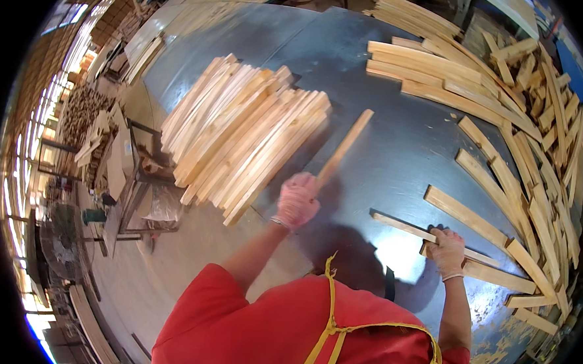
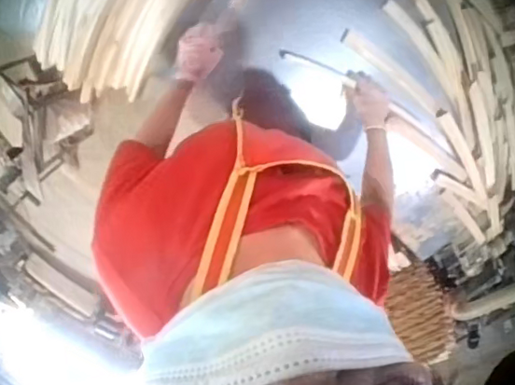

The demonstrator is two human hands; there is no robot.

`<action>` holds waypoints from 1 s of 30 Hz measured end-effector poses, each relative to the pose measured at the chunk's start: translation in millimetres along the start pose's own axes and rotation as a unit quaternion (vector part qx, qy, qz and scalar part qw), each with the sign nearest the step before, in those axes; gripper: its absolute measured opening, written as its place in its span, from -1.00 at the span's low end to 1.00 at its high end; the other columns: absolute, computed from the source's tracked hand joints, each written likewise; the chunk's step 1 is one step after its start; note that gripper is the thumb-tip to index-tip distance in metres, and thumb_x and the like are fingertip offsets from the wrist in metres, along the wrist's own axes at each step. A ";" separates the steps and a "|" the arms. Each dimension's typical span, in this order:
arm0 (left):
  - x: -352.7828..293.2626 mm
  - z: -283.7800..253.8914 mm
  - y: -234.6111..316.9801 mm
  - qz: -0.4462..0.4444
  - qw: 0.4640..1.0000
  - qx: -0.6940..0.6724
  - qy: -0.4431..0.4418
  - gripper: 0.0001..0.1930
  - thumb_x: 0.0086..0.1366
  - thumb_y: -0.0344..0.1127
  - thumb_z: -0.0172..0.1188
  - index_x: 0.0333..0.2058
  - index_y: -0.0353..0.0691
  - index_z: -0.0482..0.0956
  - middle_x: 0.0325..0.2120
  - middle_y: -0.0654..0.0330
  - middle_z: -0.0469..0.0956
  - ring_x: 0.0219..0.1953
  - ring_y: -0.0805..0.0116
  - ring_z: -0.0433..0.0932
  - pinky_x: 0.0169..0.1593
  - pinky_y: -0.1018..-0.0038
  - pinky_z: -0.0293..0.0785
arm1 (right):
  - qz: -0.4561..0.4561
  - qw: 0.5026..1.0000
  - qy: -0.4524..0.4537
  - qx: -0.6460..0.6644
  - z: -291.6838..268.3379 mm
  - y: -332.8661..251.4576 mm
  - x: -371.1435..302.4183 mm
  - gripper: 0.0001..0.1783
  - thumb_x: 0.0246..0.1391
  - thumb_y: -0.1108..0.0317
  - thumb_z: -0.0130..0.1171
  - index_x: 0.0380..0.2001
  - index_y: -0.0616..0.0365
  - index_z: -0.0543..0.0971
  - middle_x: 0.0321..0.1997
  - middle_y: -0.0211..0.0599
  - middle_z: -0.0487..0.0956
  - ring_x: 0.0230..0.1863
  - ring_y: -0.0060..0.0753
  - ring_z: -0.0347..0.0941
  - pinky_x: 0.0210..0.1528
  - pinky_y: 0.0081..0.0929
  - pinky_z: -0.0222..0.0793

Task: The person repeatedly picks up individual wooden planks from a large pile on a metal table and stacks them into a neat pile. The person wears gloves and a red shirt while performing this repetitive sorting task in a workshop environment.

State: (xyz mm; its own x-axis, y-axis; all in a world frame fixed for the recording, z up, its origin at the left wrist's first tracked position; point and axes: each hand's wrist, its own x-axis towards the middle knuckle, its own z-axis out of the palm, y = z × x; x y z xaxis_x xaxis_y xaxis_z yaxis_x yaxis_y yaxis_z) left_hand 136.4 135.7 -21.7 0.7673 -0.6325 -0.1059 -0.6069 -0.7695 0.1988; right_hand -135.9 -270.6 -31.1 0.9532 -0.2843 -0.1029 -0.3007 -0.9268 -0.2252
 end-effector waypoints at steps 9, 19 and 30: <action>-23.8 -59.0 -15.8 0.006 0.996 -0.004 -0.085 -0.21 0.30 0.10 0.33 0.38 -0.17 0.34 0.38 -0.08 0.43 0.36 -0.11 0.47 0.35 0.03 0.41 | -0.275 0.956 -0.075 -0.073 15.9 -199.9 47.7 -0.78 0.10 0.16 0.32 -0.16 -0.26 0.74 -0.23 -0.39 0.65 -0.11 -0.19 0.61 0.02 -0.11 0.39; -71.7 8.7 -50.0 0.070 0.996 -0.046 0.015 -0.57 0.31 -0.19 0.18 0.14 -0.07 0.60 0.01 0.00 0.69 0.09 -0.17 0.64 0.13 0.04 0.58 | 0.056 0.984 0.134 0.106 -32.9 -97.9 -11.5 -0.50 -0.06 0.25 0.29 0.03 0.03 0.63 -0.01 -0.17 0.64 0.09 0.04 0.53 0.21 -0.06 0.49; -32.2 2.5 -41.6 0.041 0.992 0.096 0.064 0.02 0.18 -0.08 0.48 0.55 -0.19 0.16 0.49 -0.04 0.27 0.52 -0.11 0.21 0.54 -0.03 0.13 | 0.243 0.951 -0.083 -0.170 -30.9 130.1 -96.9 -0.50 0.13 0.28 0.28 0.18 -0.11 0.60 0.23 -0.22 0.62 0.34 0.00 0.47 0.36 0.05 0.30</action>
State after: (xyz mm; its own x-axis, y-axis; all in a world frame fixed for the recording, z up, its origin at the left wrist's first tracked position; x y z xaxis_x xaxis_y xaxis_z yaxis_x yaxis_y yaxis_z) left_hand 136.4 187.9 -29.0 0.7261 -0.6869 0.0294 -0.6874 -0.7262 0.0101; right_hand -266.4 -371.2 -20.5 0.6774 -0.6832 -0.2727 -0.6505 -0.7294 0.2116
